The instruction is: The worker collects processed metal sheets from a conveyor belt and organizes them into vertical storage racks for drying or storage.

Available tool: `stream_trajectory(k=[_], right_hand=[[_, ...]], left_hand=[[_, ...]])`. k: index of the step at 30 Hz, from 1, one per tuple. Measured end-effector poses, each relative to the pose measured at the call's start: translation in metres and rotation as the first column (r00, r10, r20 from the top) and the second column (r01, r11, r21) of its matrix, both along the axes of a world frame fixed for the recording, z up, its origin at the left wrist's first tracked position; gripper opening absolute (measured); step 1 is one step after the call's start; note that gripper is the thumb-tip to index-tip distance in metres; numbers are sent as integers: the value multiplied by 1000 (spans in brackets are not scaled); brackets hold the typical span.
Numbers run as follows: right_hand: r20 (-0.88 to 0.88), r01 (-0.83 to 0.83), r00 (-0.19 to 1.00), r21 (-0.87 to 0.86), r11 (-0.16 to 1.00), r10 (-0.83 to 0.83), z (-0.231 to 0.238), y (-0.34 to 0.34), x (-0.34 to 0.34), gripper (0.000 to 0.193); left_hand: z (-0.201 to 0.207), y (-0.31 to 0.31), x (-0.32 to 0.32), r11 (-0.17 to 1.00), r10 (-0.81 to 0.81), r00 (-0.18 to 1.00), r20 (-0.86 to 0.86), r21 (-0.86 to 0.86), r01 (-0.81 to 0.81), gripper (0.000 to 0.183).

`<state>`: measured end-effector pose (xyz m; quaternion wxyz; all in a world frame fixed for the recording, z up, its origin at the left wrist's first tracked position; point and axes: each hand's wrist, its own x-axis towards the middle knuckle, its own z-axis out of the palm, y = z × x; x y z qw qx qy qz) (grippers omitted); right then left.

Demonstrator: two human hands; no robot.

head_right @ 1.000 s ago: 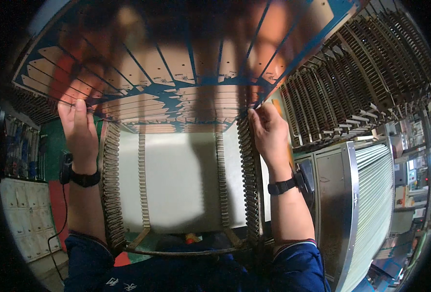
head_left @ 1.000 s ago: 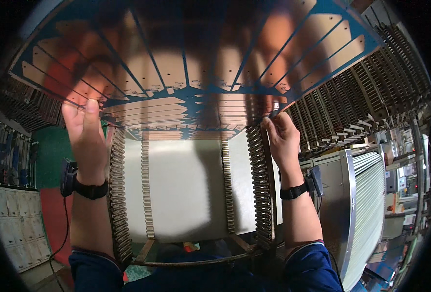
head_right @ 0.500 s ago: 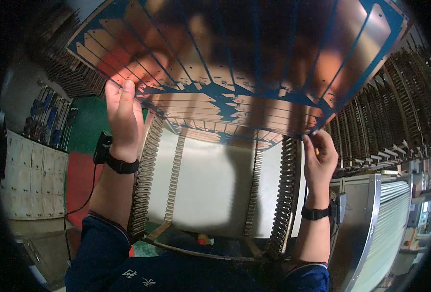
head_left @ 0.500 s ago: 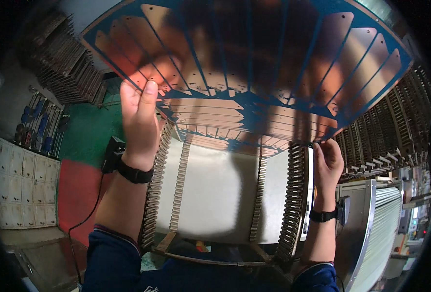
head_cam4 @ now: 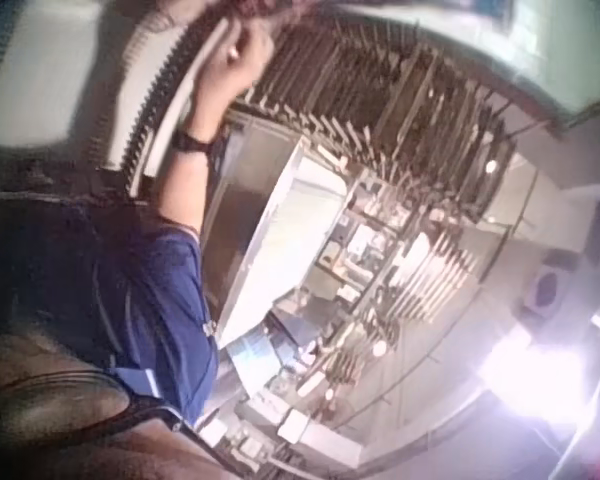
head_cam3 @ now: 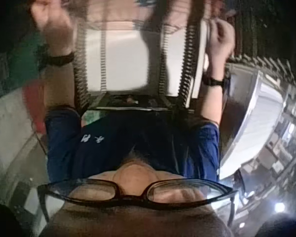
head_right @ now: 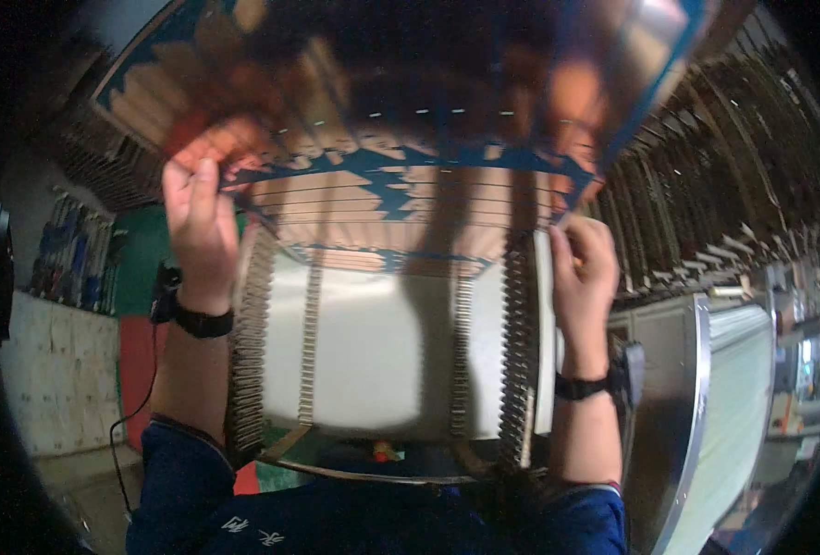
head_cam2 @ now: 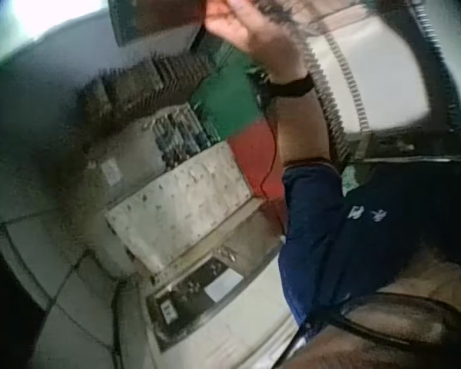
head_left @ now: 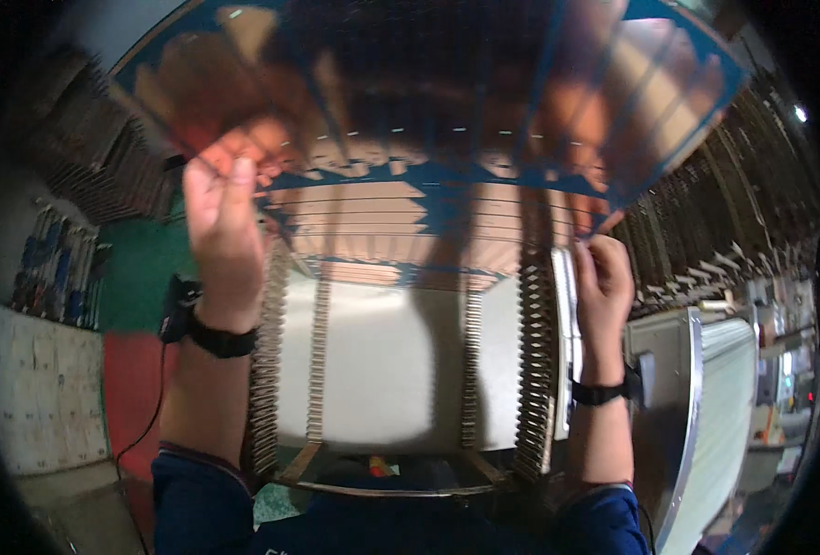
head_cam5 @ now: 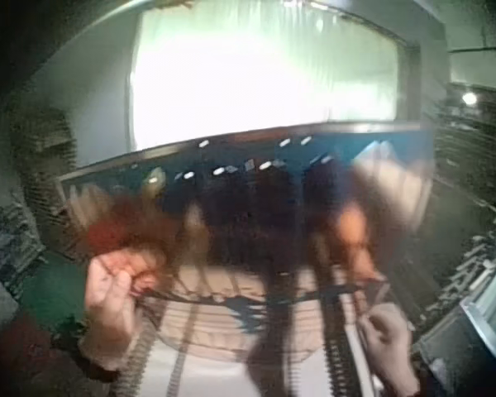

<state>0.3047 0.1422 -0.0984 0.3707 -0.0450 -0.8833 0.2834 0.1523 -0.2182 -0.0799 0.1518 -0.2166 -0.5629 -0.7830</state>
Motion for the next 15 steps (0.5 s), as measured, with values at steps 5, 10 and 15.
stream_trajectory(k=[5,10,15], right_hand=[[42,-90,992,-386,918,115,2,-12,30,10],[95,-19,995,-222,975,41,-17,-3,24,17],[226,53,974,-158,986,-16,-19,-16,11,16]], left_hand=[[14,-3,18,993,-23,999,32,118,19,27],[-1,-3,19,994,2,998,69,108,-10,21],[-17,-20,20,998,-54,999,-3,42,54,16]])
